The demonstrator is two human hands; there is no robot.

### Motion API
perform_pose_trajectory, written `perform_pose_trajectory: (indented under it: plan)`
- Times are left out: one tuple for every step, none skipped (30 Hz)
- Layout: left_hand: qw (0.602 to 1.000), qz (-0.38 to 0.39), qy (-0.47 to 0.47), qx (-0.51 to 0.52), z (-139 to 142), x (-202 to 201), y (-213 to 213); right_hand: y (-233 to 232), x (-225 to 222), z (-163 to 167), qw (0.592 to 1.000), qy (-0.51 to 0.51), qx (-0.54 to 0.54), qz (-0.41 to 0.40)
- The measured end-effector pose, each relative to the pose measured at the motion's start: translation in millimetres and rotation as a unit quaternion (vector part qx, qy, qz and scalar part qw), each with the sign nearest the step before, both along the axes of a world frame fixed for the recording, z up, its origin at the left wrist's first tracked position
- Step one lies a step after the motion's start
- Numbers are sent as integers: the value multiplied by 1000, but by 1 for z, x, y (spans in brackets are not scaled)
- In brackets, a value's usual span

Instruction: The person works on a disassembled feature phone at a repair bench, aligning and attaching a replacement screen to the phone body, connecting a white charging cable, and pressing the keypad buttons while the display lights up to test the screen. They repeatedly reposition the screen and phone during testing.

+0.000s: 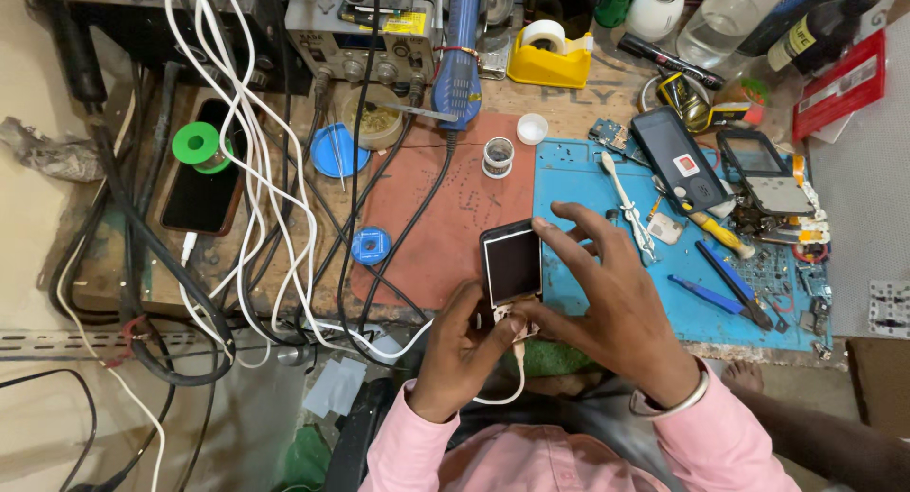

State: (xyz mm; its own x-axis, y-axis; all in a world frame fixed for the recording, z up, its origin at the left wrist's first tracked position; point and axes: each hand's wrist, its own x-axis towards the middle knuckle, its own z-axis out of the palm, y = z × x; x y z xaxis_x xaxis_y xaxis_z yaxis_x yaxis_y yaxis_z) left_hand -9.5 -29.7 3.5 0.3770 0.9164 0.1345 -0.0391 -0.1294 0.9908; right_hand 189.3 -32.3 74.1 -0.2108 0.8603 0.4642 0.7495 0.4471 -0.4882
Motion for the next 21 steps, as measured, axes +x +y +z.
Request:
perform_pose_trajectory:
  plan:
    - [1000, -3, -13, -16, 2, 0, -1, 1, 0, 2, 1000, -7, 5, -2]
    - [999, -7, -26, -31, 5, 1, -1, 3, 0, 4, 1000, -15, 10, -4]
    - [998, -10, -38, -47, 7, 1, -2, 3, 0, 5, 1000, -23, 14, -5]
    - [998, -10, -36, -50, 9, 1, -3, 3, 0, 6, 1000, -26, 16, -5]
    - [998, -11, -34, -52, 11, 2, -3, 3, 1, 7, 999, -30, 19, -5]
    - [998, -12, -32, -53, 13, 2, -3, 2, 1, 7, 999, -33, 22, -6]
    - [999, -9, -11, -47, 14, 2, -2, 2, 1, 8, 999, -33, 23, -8]
    - [999, -4, 10, -40, 15, 1, -2, 1, 1, 8, 999, -32, 24, -11]
    - [999, 0, 31, -34, 16, 1, -2, 0, 1, 8, 999, -32, 25, -12]
    - [999, -5, 10, -39, 17, 2, -3, -1, 1, 7, 999, -30, 30, -14]
    - [999, -11, -11, -45, 17, 2, -3, -1, 1, 7, 999, -28, 35, -15]
    - [998, -16, -32, -51, 17, 3, -3, -1, 1, 7, 999, -27, 40, -16]
    - [998, -18, -39, -51, 17, 4, -4, -1, 2, 6, 999, -18, 38, -16]
    - [997, -20, -47, -51, 16, 5, -4, -1, 2, 5, 999, -9, 35, -17]
    - [997, -22, -54, -50, 14, 5, -4, 0, 2, 4, 999, 0, 33, -17]
    - [997, -20, -52, -46, 13, 5, -3, -1, 3, 2, 999, 7, 41, -7]
    - [998, -17, -50, -42, 11, 5, -4, -1, 5, 1, 999, 14, 48, 3]
    - [998, -13, -48, -39, 10, 4, -4, -2, 8, 0, 998, 21, 55, 14]
    - [999, 1, -29, -31, 8, 4, -3, -5, 11, 0, 998, 34, 50, 31]
    - [1000, 15, -9, -24, 7, 4, -2, -9, 14, 0, 997, 48, 45, 48]
    - [999, 30, 11, -18, 5, 3, -2, -14, 16, 0, 995, 62, 39, 65]
